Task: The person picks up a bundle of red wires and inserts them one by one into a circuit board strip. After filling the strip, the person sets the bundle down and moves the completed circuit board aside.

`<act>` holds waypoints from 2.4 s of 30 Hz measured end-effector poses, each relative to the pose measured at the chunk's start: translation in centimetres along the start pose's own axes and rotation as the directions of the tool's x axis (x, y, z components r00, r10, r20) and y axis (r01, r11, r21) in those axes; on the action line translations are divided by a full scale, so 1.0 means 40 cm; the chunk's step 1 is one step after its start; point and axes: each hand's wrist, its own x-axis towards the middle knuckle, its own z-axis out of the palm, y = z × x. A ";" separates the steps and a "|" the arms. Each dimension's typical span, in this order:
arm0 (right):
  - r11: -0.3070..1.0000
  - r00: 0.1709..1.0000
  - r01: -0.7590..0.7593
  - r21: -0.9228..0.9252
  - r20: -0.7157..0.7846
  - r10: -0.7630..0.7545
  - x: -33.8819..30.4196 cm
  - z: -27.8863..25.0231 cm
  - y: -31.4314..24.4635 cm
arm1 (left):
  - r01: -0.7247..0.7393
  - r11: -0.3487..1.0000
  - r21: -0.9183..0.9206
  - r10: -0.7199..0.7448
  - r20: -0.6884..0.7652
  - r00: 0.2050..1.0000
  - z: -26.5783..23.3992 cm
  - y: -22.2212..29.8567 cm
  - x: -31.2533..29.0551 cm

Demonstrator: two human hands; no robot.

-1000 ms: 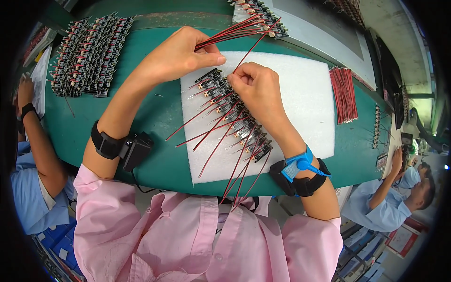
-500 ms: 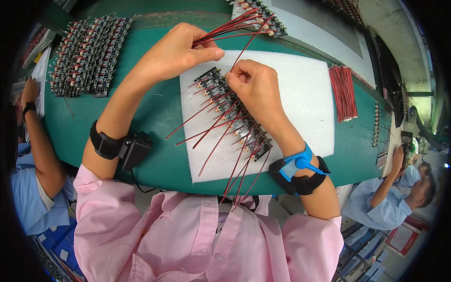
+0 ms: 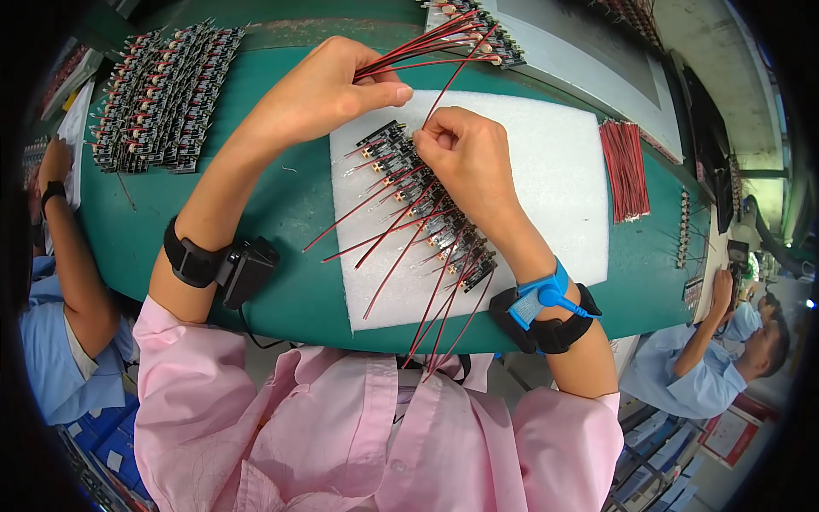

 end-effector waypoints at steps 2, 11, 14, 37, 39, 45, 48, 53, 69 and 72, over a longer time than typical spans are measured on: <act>1.000 1.000 0.015 -0.014 0.003 -0.015 0.001 0.000 0.000 | -0.009 1.000 0.000 0.009 -0.012 1.000 0.000 -0.003 -0.001; 0.999 1.000 -0.020 -0.027 0.023 0.020 0.000 -0.004 -0.003 | -0.003 1.000 -0.004 0.003 -0.002 1.000 -0.004 0.007 -0.001; 0.979 0.987 0.157 -0.131 -0.013 -0.160 -0.005 -0.004 -0.012 | -0.019 1.000 -0.017 0.018 -0.055 0.998 -0.007 0.008 0.004; 0.991 0.993 0.107 0.084 0.039 -0.111 0.066 -0.040 -0.102 | 0.066 0.273 -0.960 -0.127 0.032 0.991 0.059 0.016 0.007; 0.979 0.990 0.131 0.154 0.025 -0.136 0.071 -0.042 -0.106 | 0.044 0.308 -0.950 -0.026 0.038 0.999 0.057 0.017 0.005; 0.923 0.980 -0.110 0.369 0.195 0.039 0.072 -0.077 -0.118 | 0.028 0.245 -0.969 -0.188 -0.020 0.982 0.054 0.049 -0.001; 0.854 0.977 -0.155 0.497 0.207 0.057 0.069 -0.086 -0.111 | 0.049 0.286 -0.957 -0.221 -0.016 0.975 0.033 0.009 -0.002; 0.751 0.984 -0.169 0.638 0.146 0.098 0.062 -0.093 -0.101 | 0.140 0.679 -0.720 -0.121 0.078 0.990 0.028 0.009 -0.009; 0.851 0.995 -0.102 0.516 0.050 0.089 0.051 -0.087 -0.069 | -0.063 0.958 -0.280 0.060 -0.022 0.998 0.040 0.020 -0.010; 0.883 0.995 -0.099 0.459 0.051 0.085 0.044 -0.087 -0.073 | -0.073 0.976 -0.206 0.067 -0.034 0.997 0.035 0.032 -0.012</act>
